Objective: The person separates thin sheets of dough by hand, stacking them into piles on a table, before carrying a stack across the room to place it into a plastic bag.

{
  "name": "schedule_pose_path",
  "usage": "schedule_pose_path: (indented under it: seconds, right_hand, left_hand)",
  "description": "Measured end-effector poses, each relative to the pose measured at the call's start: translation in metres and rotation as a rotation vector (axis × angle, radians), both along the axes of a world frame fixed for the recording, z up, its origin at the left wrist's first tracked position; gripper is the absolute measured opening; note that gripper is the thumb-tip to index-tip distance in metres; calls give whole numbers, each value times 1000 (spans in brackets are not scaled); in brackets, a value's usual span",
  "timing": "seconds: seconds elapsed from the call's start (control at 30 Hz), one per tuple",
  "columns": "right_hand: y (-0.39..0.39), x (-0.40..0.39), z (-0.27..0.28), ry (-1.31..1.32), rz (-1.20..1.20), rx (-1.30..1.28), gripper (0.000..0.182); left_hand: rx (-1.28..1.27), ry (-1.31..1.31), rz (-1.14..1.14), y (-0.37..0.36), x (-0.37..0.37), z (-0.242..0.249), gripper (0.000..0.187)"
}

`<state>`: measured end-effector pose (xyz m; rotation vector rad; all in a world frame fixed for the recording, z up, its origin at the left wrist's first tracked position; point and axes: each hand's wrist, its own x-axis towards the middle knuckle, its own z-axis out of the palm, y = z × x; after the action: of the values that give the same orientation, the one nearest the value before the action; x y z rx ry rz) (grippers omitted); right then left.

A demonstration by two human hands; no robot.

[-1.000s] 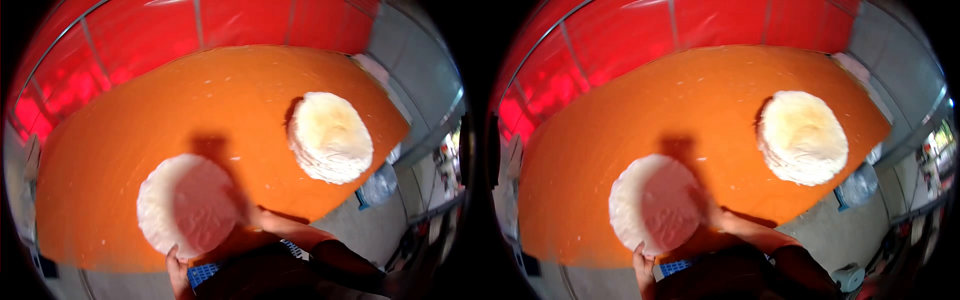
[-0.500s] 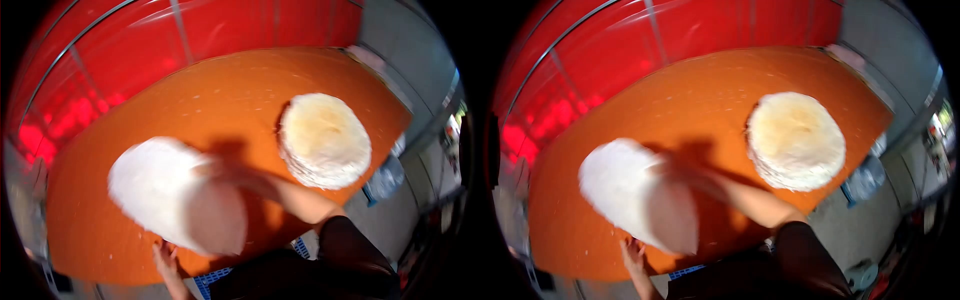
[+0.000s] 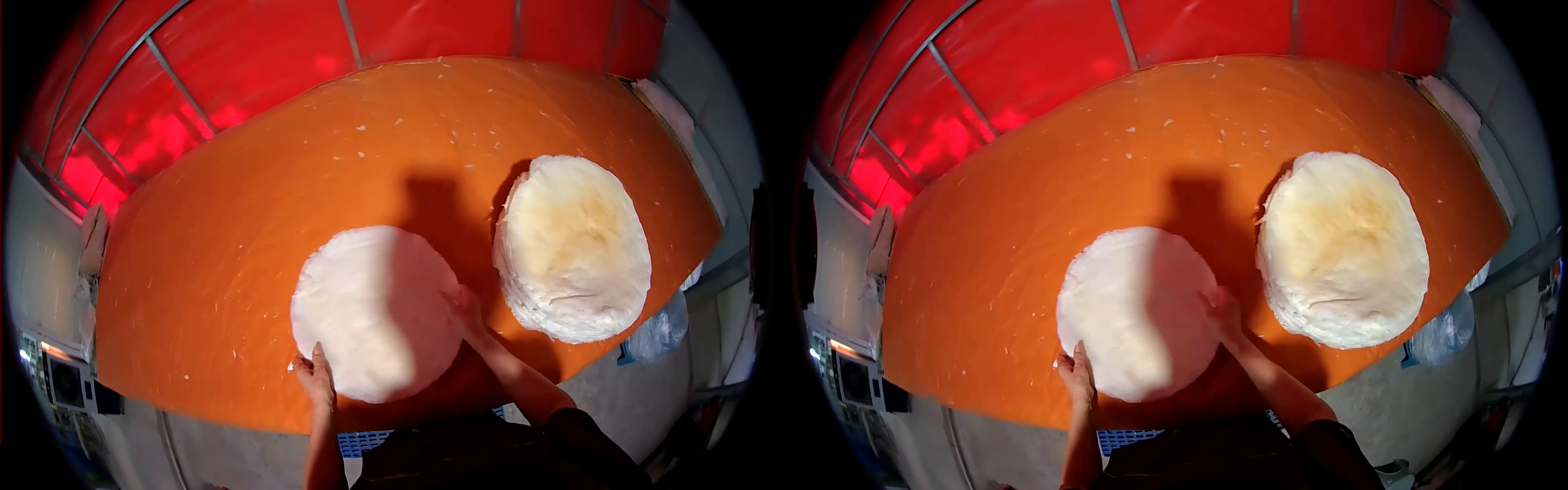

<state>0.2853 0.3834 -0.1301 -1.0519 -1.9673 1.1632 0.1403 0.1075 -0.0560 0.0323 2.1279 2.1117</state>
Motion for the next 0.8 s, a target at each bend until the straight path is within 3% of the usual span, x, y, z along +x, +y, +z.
schedule_pose_path:
  seconds: [0.07,0.13,0.2,0.27,0.33,0.4,0.5,0.57,0.6,0.67,0.73,0.8]
  right_hand:
    - [1,-15,-74,-100,-109,515,34]
    - [3,-3,22,-31,121,5,23]
    - [10,-14,34,-2,232,103,20]
    - [11,-22,111,210,264,153,15]
    - [27,-10,192,290,254,263,13]
    - [65,28,245,70,262,239,14]
    - [137,109,283,490,124,706,15]
    - [179,178,293,519,47,425,15]
    - [191,220,302,382,6,118,16]
    - [219,275,291,613,-84,-217,12]
    - [231,313,266,452,-242,-143,12]
    - [279,347,164,157,-355,-52,15]
  left_hand:
    - [-99,68,76,-2,-12,-22,22]
    - [-121,12,83,8,-16,-10,19]
    - [167,-341,45,3,-33,3,20]
    - [157,-104,116,16,-40,22,26]
    - [173,16,-96,49,-44,56,27]
    - [263,59,-258,107,-25,110,23]
    - [393,129,-447,201,37,177,21]
    - [433,161,-530,248,74,186,21]
    - [442,162,-563,269,92,181,22]
    - [401,49,-595,303,137,170,22]
    - [284,-119,-666,320,170,138,21]
    - [218,-208,-695,325,196,95,23]
